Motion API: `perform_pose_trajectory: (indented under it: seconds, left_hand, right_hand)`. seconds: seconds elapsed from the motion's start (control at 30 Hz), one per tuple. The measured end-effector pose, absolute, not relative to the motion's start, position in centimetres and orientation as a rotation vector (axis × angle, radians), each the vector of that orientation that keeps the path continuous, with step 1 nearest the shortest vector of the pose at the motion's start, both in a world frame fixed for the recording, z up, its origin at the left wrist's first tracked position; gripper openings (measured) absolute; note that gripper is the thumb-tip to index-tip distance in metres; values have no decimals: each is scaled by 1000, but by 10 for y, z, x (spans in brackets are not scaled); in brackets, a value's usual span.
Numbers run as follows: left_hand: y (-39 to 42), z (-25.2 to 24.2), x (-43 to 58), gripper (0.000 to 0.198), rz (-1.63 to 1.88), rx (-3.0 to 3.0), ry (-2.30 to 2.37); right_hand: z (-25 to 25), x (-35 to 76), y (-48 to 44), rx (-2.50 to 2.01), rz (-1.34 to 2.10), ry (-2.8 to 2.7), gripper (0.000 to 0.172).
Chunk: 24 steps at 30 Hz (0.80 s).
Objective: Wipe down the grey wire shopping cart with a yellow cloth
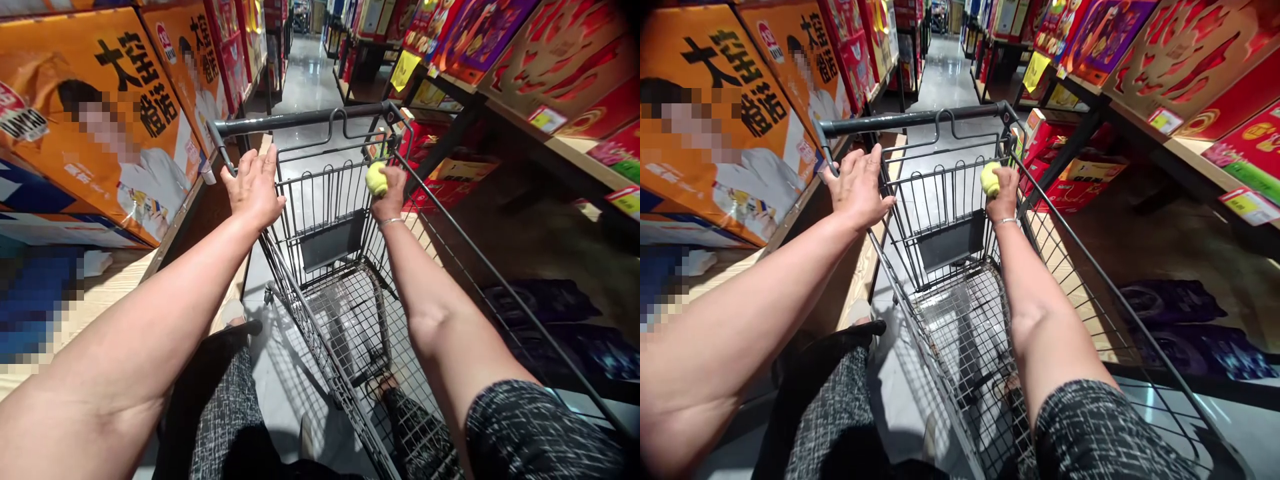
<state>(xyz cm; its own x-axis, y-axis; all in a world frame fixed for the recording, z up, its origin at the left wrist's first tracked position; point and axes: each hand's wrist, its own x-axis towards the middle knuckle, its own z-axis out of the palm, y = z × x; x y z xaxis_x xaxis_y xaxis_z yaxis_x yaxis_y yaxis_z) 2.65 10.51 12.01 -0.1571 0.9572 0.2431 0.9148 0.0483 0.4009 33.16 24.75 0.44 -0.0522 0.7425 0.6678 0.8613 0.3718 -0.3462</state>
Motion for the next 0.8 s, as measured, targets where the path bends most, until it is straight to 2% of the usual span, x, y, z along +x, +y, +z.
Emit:
perform_pose_trajectory:
  seconds: [0.23,0.33,0.4,0.5,0.57,0.67,0.73,0.8]
  left_hand:
    - [110,118,25,104,733,2031,2201]
    - [113,118,25,104,747,2001,2178]
    - [113,118,26,105,752,1987,2164]
    - [115,118,27,109,748,1962,2167]
    - [116,116,28,113,723,1948,2184]
    - [119,114,27,117,666,1956,2195]
    - [122,113,27,120,666,1973,2152]
    - [124,113,27,123,690,1991,2112]
  right_hand:
    - [-133,347,135,-1930,210,-1915,71]
    - [-151,365,104,-1966,397,-2195,63]
    - [-140,374,99,-1941,436,-2357,53]
    - [-94,381,114,-1890,91,-2466,43]
    - [-53,386,136,-1817,-222,-2425,41]
    - [2,396,175,-1676,-499,-2266,40]
    - [19,404,195,-1603,-575,-2221,41]
    - [16,410,205,-1572,-582,-2255,40]
